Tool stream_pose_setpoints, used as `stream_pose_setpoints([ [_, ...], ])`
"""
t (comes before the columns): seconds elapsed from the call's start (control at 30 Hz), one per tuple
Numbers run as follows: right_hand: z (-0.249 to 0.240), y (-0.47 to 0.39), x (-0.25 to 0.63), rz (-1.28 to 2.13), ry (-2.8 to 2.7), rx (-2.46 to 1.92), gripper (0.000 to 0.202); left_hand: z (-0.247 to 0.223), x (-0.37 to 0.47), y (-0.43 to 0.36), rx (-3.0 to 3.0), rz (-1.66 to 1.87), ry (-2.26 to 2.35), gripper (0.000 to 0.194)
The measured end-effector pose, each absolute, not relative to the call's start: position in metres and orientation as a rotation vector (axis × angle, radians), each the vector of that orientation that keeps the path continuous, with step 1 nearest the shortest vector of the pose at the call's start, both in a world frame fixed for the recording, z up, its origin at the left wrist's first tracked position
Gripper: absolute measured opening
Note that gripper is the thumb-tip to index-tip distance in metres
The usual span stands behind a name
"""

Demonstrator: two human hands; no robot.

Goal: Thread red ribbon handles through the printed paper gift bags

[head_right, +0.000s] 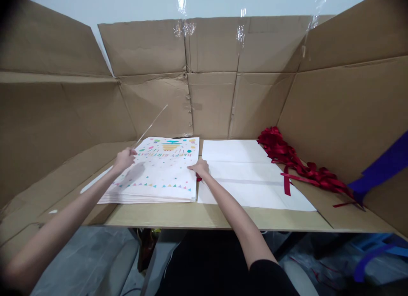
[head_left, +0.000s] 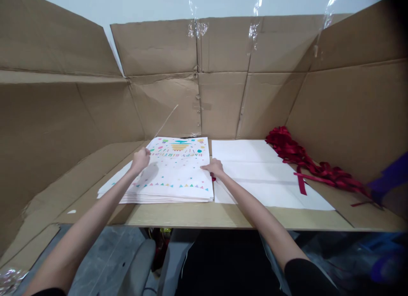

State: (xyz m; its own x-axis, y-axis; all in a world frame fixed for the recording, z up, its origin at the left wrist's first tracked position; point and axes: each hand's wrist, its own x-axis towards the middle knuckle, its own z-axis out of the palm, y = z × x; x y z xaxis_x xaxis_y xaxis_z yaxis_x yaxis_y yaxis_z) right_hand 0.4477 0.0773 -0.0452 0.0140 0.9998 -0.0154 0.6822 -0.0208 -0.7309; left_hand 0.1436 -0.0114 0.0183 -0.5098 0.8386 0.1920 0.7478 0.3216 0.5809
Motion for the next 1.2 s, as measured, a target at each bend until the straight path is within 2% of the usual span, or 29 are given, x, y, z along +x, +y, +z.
stream_pose_setpoints([
  [0.13, -0.036, 0.073, 0.456, 0.899, -1.588, -1.725, 0.025, 0.024, 0.186, -0.01, 1.476, 1.111, 1.999, 0.029],
  [0.5, -0.042, 0.083, 0.455, 1.117, -1.382, -1.553, 0.018, 0.033, 0.252, 0.004, 1.583, 1.098, 1.755, 0.028],
  [0.57, -0.042, 0.083, 0.453, 1.14, -1.368, -1.529, 0.018, 0.031, 0.26, 0.009, 1.575, 1.113, 1.733, 0.032],
  [0.67, -0.038, 0.085, 0.46, 1.146, -1.333, -1.5, 0.018, 0.03, 0.272, 0.013, 1.573, 1.081, 1.762, 0.049],
  [0.77, -0.032, 0.088, 0.484, 1.086, -1.261, -1.492, 0.016, 0.031, 0.287, 0.012, 1.669, 1.018, 1.718, 0.057],
  [0.9, -0.03, 0.082, 0.521, 0.843, -1.278, -1.546, 0.02, 0.039, 0.319, 0.009, 1.755, 0.965, 1.543, 0.05],
  [1.07, -0.038, 0.061, 0.562, 0.762, -1.62, -1.623, 0.02, 0.048, 0.372, 0.015, 1.845, 0.873, 1.427, 0.043],
  [1.2, -0.035, 0.045, 0.628, 0.529, -1.591, -1.798, 0.017, 0.05, 0.404, 0.021, 1.825, 0.74, 1.429, 0.039],
])
